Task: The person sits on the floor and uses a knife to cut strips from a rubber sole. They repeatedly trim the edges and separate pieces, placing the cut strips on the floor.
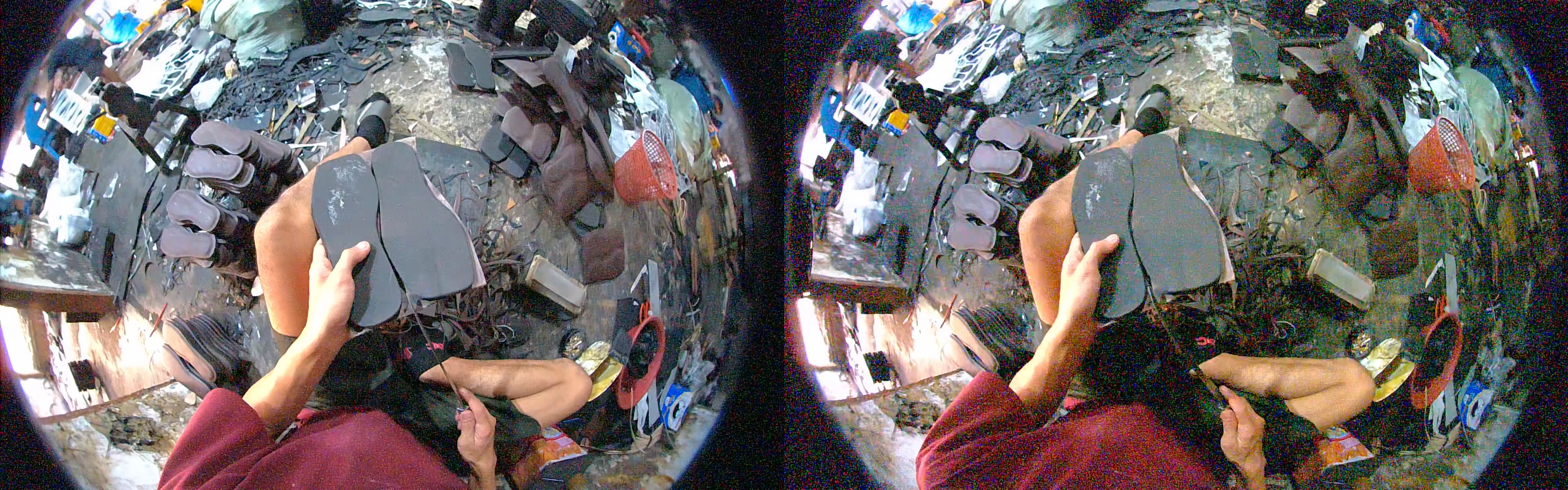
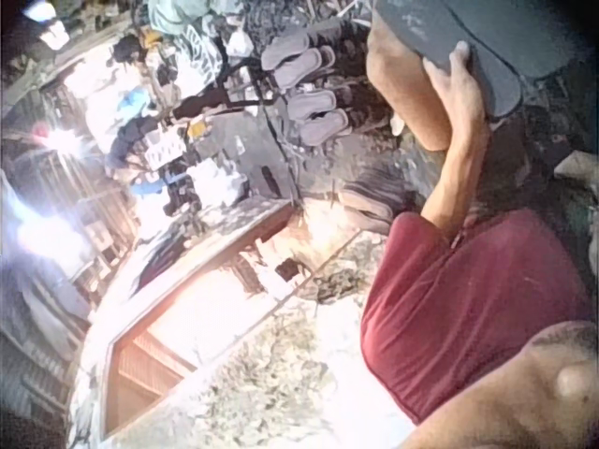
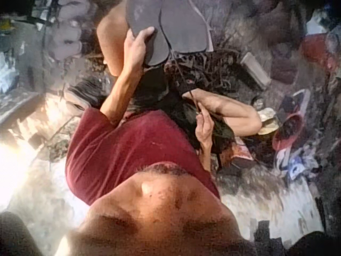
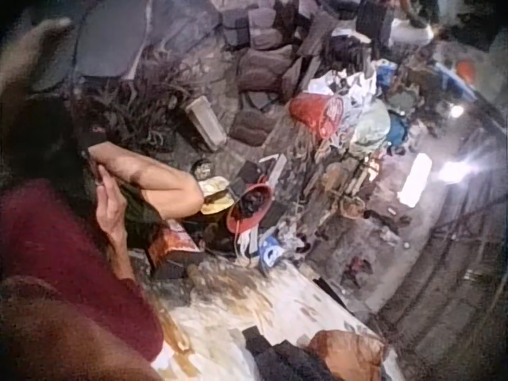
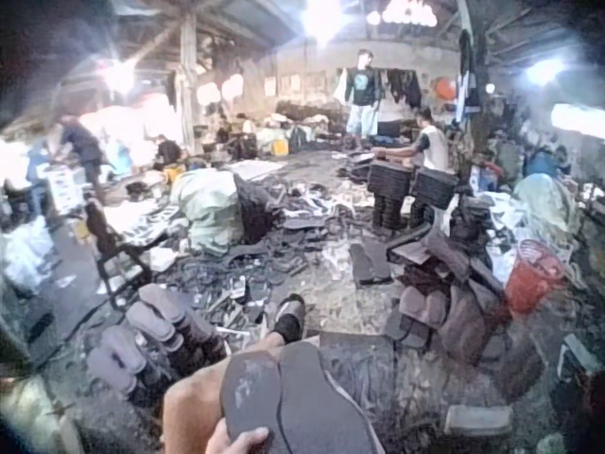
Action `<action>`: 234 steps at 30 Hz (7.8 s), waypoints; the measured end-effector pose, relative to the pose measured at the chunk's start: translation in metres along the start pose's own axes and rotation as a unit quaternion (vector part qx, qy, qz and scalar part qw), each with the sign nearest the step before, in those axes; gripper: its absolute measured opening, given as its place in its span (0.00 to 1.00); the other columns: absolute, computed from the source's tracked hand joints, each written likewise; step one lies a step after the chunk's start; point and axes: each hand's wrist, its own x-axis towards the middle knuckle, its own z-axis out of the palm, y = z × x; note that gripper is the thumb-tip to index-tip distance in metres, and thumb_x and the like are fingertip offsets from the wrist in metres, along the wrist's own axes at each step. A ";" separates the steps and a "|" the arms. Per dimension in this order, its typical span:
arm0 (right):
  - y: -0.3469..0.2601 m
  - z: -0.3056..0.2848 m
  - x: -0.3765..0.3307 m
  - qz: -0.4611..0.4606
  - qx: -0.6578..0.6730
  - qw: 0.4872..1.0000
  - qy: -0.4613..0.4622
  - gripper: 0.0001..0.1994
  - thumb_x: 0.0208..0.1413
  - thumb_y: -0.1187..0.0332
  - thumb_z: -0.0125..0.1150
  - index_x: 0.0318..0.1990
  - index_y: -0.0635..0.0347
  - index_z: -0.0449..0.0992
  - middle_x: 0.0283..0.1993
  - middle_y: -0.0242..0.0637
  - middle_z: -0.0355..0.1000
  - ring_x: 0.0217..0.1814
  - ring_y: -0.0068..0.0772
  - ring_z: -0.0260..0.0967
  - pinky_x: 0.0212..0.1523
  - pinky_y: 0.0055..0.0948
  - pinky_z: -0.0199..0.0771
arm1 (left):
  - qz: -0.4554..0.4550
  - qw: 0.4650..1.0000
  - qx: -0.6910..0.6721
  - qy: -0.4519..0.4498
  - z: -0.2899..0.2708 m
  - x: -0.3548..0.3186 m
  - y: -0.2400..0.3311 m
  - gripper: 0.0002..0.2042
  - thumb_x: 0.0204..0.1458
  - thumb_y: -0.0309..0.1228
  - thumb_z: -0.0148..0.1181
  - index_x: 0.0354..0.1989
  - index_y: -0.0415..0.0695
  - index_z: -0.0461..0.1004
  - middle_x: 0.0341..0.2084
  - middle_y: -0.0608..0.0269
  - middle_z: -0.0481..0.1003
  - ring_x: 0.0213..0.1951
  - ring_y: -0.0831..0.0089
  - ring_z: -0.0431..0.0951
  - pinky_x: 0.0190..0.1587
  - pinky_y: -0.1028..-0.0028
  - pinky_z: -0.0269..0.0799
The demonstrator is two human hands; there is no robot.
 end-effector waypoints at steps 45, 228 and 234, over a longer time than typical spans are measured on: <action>-0.035 0.111 0.247 -0.235 -0.005 0.972 -0.009 0.26 0.64 0.57 0.52 0.67 0.56 0.62 0.67 0.43 0.62 0.68 0.42 0.59 0.70 0.42 0.54 | 0.017 0.997 -0.018 -0.066 -0.026 -0.007 -0.018 0.31 0.51 0.30 0.64 0.63 0.35 0.60 0.54 0.57 0.71 0.54 0.68 0.71 0.60 0.71 0.63; -0.089 0.027 0.119 -0.224 -0.077 0.970 -0.051 0.23 0.59 0.74 0.52 0.63 0.64 0.68 0.28 0.41 0.66 0.24 0.43 0.63 0.29 0.34 0.68 | -0.076 0.978 0.010 -0.192 -0.045 -0.043 -0.035 0.27 0.43 0.22 0.63 0.55 0.37 0.64 0.43 0.58 0.76 0.45 0.64 0.77 0.51 0.65 0.74; -0.054 0.007 0.161 0.028 0.413 0.868 0.275 0.15 0.68 0.53 0.48 0.41 0.54 0.73 0.24 0.28 0.66 0.18 0.20 0.61 0.19 0.22 0.65 | 0.088 0.989 -0.110 -0.039 -0.090 -0.058 0.018 0.39 0.38 0.42 0.55 0.61 0.32 0.61 0.53 0.51 0.71 0.47 0.68 0.75 0.51 0.67 0.72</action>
